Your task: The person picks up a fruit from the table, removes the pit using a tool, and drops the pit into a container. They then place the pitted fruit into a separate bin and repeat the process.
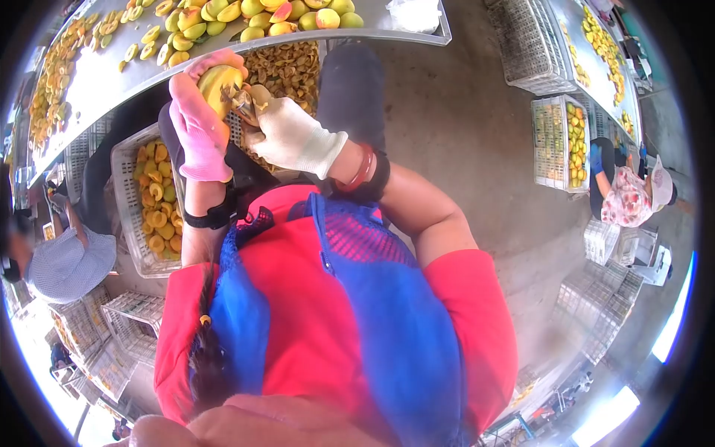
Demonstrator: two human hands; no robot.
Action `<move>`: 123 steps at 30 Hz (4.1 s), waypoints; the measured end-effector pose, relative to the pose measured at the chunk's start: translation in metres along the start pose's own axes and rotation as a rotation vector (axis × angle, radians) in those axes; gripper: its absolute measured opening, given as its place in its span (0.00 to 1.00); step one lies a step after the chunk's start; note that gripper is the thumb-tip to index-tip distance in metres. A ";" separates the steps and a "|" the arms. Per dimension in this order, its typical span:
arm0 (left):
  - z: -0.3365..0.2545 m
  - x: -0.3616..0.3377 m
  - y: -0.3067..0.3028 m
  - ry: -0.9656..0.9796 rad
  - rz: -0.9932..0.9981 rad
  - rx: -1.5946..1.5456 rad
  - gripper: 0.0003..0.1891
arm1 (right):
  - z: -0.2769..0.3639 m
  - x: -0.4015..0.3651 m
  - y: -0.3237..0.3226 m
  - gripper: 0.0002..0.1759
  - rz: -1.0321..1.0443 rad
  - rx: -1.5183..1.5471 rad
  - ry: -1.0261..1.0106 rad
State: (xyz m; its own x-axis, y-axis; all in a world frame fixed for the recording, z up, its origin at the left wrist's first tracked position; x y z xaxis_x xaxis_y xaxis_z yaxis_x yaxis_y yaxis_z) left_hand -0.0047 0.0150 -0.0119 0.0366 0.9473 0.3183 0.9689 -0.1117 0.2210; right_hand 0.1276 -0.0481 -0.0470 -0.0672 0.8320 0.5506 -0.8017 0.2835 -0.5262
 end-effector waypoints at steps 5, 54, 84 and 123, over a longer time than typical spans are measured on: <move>0.003 -0.002 -0.002 -0.233 -0.096 -0.023 0.30 | -0.012 -0.008 0.018 0.09 -0.021 -0.077 -0.048; 0.011 -0.012 0.000 -0.170 -0.340 0.122 0.30 | 0.018 0.013 0.007 0.21 0.270 0.393 0.592; 0.023 -0.012 -0.004 -0.018 -0.223 0.030 0.18 | 0.012 0.000 0.013 0.13 0.186 0.451 0.448; -0.005 -0.005 -0.030 -0.439 -0.097 -0.067 0.35 | 0.033 0.009 0.012 0.05 0.563 0.855 0.885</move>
State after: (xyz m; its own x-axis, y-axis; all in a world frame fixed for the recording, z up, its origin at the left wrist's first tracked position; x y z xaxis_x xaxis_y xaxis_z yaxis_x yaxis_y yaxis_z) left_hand -0.0353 0.0121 -0.0150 0.0604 0.9904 -0.1243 0.9555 -0.0213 0.2943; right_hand 0.0978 -0.0527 -0.0270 -0.3644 0.8530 -0.3738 -0.9295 -0.3082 0.2028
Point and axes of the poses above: each hand's wrist, its own x-axis towards the middle knuckle, its own y-axis out of the palm, z = x × y, the point moved 1 cm from there along x, towards the middle knuckle, and after that the axes turned 13 degrees about -z, right-handed, at the moved point
